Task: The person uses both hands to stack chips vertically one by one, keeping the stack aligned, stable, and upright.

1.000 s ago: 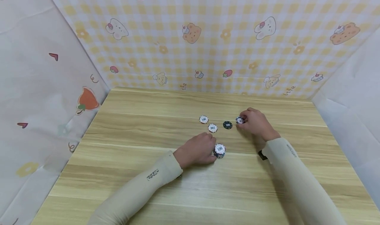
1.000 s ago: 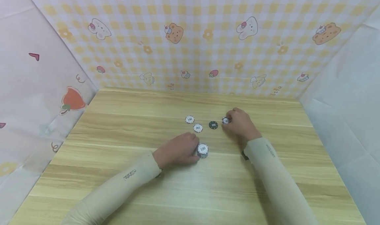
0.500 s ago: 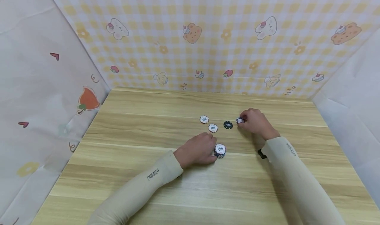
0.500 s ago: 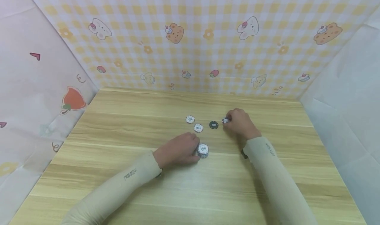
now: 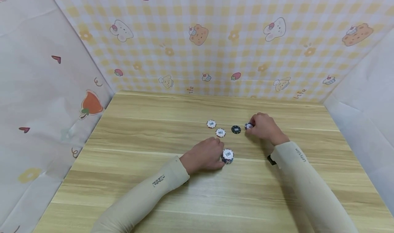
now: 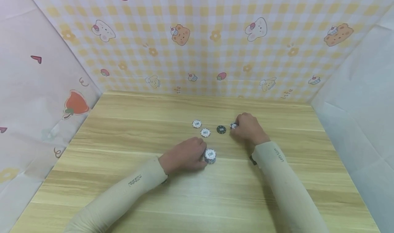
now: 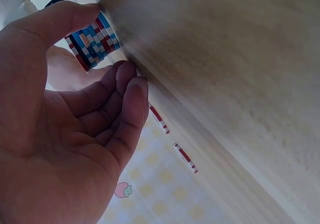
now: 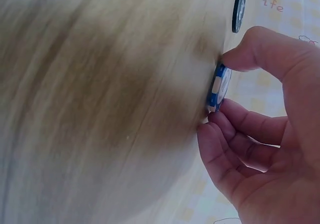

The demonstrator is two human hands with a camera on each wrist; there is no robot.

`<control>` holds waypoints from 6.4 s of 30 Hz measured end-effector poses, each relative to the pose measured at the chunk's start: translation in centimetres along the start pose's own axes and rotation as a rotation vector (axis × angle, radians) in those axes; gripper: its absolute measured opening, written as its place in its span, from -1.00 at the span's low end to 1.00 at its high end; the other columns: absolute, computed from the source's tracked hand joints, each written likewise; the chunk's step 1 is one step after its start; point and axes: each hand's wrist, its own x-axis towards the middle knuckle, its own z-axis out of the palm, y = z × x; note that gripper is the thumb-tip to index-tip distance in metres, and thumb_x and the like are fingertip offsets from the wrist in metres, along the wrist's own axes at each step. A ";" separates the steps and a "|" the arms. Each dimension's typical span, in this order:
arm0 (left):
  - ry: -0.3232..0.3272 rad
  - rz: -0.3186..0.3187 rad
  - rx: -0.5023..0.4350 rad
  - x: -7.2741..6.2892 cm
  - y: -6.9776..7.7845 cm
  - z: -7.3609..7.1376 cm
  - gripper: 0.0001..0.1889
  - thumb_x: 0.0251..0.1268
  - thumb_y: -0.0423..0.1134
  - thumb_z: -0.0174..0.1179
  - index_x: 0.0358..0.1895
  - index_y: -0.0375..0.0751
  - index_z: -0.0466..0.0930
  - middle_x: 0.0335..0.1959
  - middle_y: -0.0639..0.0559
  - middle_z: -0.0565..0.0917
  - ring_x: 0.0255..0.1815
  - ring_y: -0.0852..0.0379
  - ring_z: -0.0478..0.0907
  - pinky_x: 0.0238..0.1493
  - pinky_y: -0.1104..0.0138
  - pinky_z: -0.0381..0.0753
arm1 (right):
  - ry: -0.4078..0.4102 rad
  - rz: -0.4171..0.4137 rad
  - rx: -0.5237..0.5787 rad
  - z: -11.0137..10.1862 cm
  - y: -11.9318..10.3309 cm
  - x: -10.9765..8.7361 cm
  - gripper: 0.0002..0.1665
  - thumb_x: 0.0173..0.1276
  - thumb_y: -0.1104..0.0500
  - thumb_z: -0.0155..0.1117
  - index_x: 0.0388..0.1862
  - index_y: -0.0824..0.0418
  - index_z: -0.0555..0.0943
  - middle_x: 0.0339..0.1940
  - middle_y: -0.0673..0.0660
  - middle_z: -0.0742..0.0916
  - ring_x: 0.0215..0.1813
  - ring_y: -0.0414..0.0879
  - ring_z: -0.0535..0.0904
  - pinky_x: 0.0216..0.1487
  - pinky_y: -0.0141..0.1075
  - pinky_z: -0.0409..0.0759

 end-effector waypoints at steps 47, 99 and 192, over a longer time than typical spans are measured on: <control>0.008 0.028 0.021 -0.2 0.0 0.0 -0.56 0.50 0.10 0.31 -0.08 -0.30 0.71 -0.21 -0.06 0.70 -0.20 0.07 0.58 -0.05 0.26 0.64 | 0.256 -0.302 -0.031 1.9 -2.3 -4.6 -0.59 0.24 0.06 0.62 -0.10 0.33 0.76 -0.26 0.08 0.73 -0.27 -0.06 0.60 -0.19 -0.11 0.64; 0.002 -0.010 -0.014 0.0 0.0 0.2 -0.55 0.47 0.12 0.37 -0.08 -0.28 0.71 -0.23 -0.03 0.67 -0.24 0.10 0.53 -0.16 0.31 0.60 | 0.210 -0.566 0.067 4.1 -6.3 -8.2 -0.63 0.25 0.10 0.69 -0.06 0.22 0.76 -0.15 -0.02 0.76 -0.17 -0.15 0.72 -0.13 -0.23 0.75; -0.016 -0.009 -0.037 0.3 -0.2 0.3 -0.57 0.48 0.10 0.35 -0.06 -0.28 0.72 -0.18 -0.04 0.71 -0.19 0.08 0.57 -0.05 0.27 0.64 | 0.023 -0.259 -0.014 1.4 -2.8 0.1 -0.56 0.33 0.12 0.65 0.07 0.35 0.79 -0.11 0.15 0.74 -0.15 0.01 0.64 0.00 0.00 0.67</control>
